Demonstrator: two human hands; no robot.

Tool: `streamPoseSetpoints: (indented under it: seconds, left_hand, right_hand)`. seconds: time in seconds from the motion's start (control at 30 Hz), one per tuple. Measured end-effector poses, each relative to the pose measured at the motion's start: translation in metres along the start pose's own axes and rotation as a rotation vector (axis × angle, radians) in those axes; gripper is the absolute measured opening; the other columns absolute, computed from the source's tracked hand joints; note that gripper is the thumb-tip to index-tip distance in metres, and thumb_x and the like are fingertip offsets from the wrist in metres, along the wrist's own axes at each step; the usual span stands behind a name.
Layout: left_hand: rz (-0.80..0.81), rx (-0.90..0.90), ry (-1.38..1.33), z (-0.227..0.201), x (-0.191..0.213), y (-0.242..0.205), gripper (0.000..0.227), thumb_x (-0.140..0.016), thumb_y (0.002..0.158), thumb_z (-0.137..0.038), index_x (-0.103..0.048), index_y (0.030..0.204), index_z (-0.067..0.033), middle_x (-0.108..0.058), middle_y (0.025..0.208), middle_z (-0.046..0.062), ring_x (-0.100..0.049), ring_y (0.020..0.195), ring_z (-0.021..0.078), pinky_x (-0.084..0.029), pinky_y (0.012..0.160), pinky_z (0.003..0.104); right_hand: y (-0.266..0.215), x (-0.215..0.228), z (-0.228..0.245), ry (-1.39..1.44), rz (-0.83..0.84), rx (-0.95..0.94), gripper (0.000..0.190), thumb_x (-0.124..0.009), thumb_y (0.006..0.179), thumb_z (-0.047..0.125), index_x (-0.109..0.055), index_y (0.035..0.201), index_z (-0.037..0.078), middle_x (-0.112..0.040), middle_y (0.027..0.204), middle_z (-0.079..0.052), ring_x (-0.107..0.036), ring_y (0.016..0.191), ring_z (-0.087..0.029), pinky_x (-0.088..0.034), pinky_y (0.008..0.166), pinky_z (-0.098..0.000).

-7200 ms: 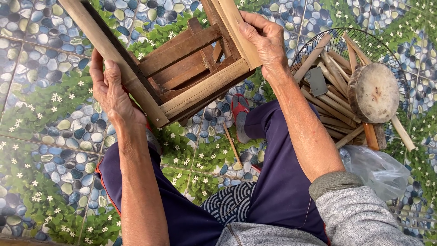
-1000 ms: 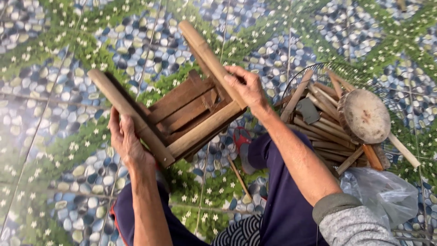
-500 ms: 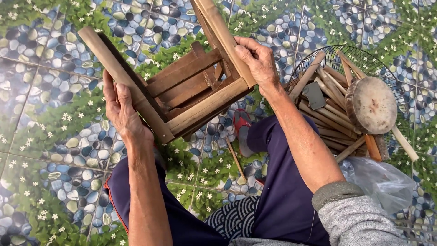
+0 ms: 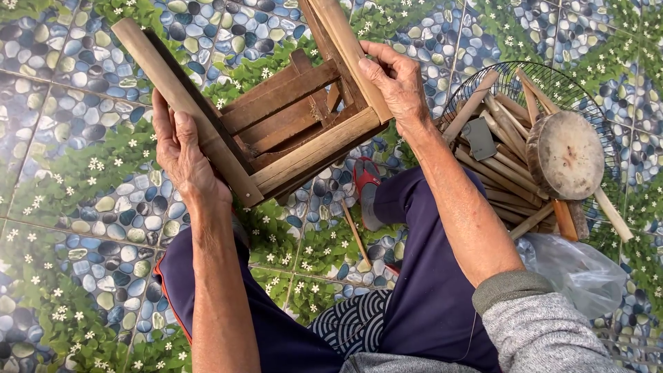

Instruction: Using a hand saw to cut a wooden piece on a small stool while sitting on a low stool.

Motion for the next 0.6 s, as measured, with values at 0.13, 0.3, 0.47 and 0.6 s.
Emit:
streamPoseSetpoints:
  seconds: [0.13, 0.3, 0.47, 0.6]
  left_hand:
    - [0.011, -0.022, -0.01, 0.0, 0.0, 0.001, 0.069, -0.072, 0.096, -0.045, -0.047, 0.155, -0.02, -0.063, 0.142, 0.002, -0.064, 0.118, 0.0093, -0.061, 0.102, 0.025]
    - [0.018, -0.03, -0.004, 0.001, 0.0, 0.001, 0.068, -0.071, 0.098, -0.045, -0.046, 0.156, -0.0208, -0.064, 0.14, 0.001, -0.065, 0.115, 0.0094, -0.062, 0.1, 0.026]
    - [0.007, -0.017, -0.012, 0.003, 0.003, 0.002, 0.062, -0.071, 0.1, -0.041, -0.049, 0.154, -0.0228, -0.065, 0.139, 0.003, -0.066, 0.112, 0.0101, -0.065, 0.096, 0.027]
    - [0.026, -0.041, 0.005, 0.001, 0.001, 0.001, 0.064, -0.071, 0.1, -0.042, -0.047, 0.156, -0.0213, -0.066, 0.14, 0.001, -0.065, 0.115, 0.0095, -0.062, 0.101, 0.027]
  right_hand:
    - [0.0, 0.0, 0.0, -0.002, 0.006, 0.003, 0.043, -0.07, 0.1, 0.033, -0.066, 0.133, 0.006, -0.072, 0.127, -0.007, -0.07, 0.112, -0.016, -0.063, 0.095, -0.0283]
    - [0.001, 0.002, -0.005, -0.003, -0.002, -0.013, 0.045, -0.07, 0.099, 0.036, -0.066, 0.133, 0.006, -0.071, 0.129, -0.008, -0.07, 0.116, -0.018, -0.063, 0.099, -0.0306]
    - [0.001, 0.003, -0.009, 0.004, -0.021, -0.042, 0.044, -0.071, 0.099, 0.034, -0.067, 0.133, 0.008, -0.073, 0.122, -0.005, -0.07, 0.109, -0.015, -0.062, 0.092, -0.0261]
    - [0.0, 0.003, -0.007, 0.01, 0.007, -0.007, 0.044, -0.07, 0.101, 0.035, -0.065, 0.134, 0.007, -0.071, 0.128, -0.007, -0.069, 0.118, -0.02, -0.062, 0.103, -0.0324]
Point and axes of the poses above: each hand's wrist, its own y-axis towards the middle knuckle, its own x-axis out of the back of the hand, z = x × y, the point moved 5 cm from there along y, towards the middle knuckle
